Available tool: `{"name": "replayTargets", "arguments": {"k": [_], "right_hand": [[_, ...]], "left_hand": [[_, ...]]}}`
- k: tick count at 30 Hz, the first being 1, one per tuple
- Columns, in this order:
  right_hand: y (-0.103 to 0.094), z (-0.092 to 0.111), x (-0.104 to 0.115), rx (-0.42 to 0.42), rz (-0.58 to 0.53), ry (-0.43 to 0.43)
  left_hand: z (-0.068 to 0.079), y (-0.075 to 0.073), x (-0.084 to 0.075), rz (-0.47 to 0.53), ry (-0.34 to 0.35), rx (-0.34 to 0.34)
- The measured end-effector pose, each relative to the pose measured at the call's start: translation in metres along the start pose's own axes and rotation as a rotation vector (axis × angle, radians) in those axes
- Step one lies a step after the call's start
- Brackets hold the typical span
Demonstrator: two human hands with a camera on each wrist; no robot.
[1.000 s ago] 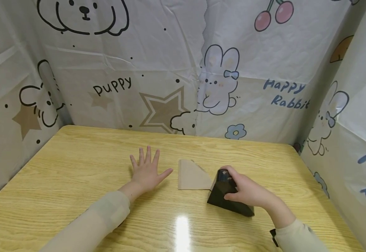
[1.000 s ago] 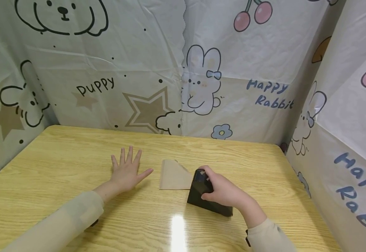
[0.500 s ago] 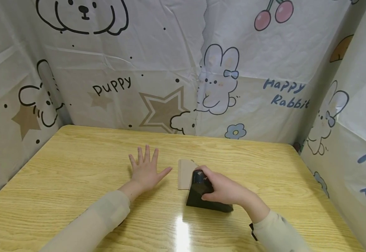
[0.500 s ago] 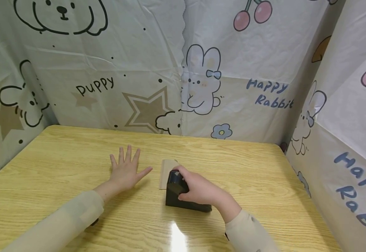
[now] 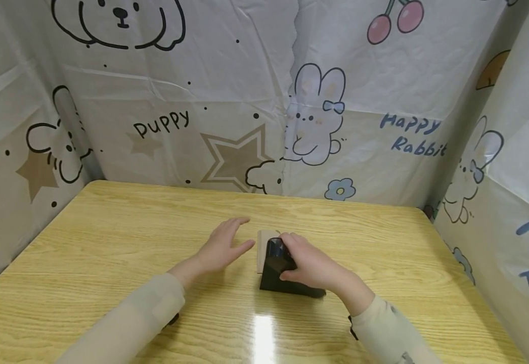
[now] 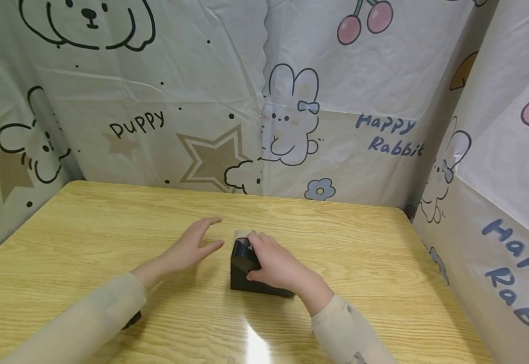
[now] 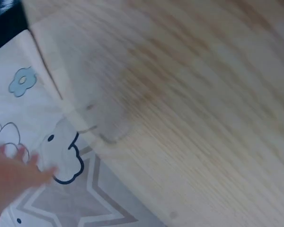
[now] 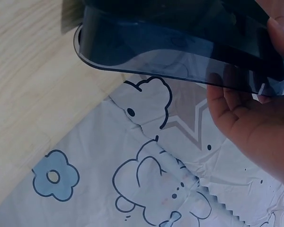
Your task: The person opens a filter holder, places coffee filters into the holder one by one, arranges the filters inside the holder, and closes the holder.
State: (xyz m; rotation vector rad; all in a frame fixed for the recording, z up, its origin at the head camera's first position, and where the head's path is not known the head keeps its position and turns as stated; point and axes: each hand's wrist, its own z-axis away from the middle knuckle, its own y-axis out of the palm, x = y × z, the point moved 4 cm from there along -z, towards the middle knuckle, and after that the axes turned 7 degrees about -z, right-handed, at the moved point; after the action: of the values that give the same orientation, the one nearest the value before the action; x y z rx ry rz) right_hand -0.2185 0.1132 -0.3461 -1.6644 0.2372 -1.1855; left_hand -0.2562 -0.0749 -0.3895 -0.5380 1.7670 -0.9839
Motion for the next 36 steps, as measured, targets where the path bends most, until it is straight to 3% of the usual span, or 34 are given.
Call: {"name": "replayTargets", "arguments": {"k": [4,10,29,36], "right_hand": [[-0.002,-0.001,0.003,-0.012,0.058,0.009],[-0.003,0.0,0.005,-0.009,0.07,0.004],[-0.004,-0.001,0.006,-0.012,0.079,-0.003],[-0.004,0.0,0.006,-0.005,0.053,-0.012]], "left_hand": [[0.005,0.005,-0.01,0.164,0.084,0.134],[0.012,0.016,-0.018,0.149,0.111,0.244],[0.01,0.026,-0.036,0.102,0.111,0.204],[0.008,0.026,-0.035,0.123,0.117,0.235]]}}
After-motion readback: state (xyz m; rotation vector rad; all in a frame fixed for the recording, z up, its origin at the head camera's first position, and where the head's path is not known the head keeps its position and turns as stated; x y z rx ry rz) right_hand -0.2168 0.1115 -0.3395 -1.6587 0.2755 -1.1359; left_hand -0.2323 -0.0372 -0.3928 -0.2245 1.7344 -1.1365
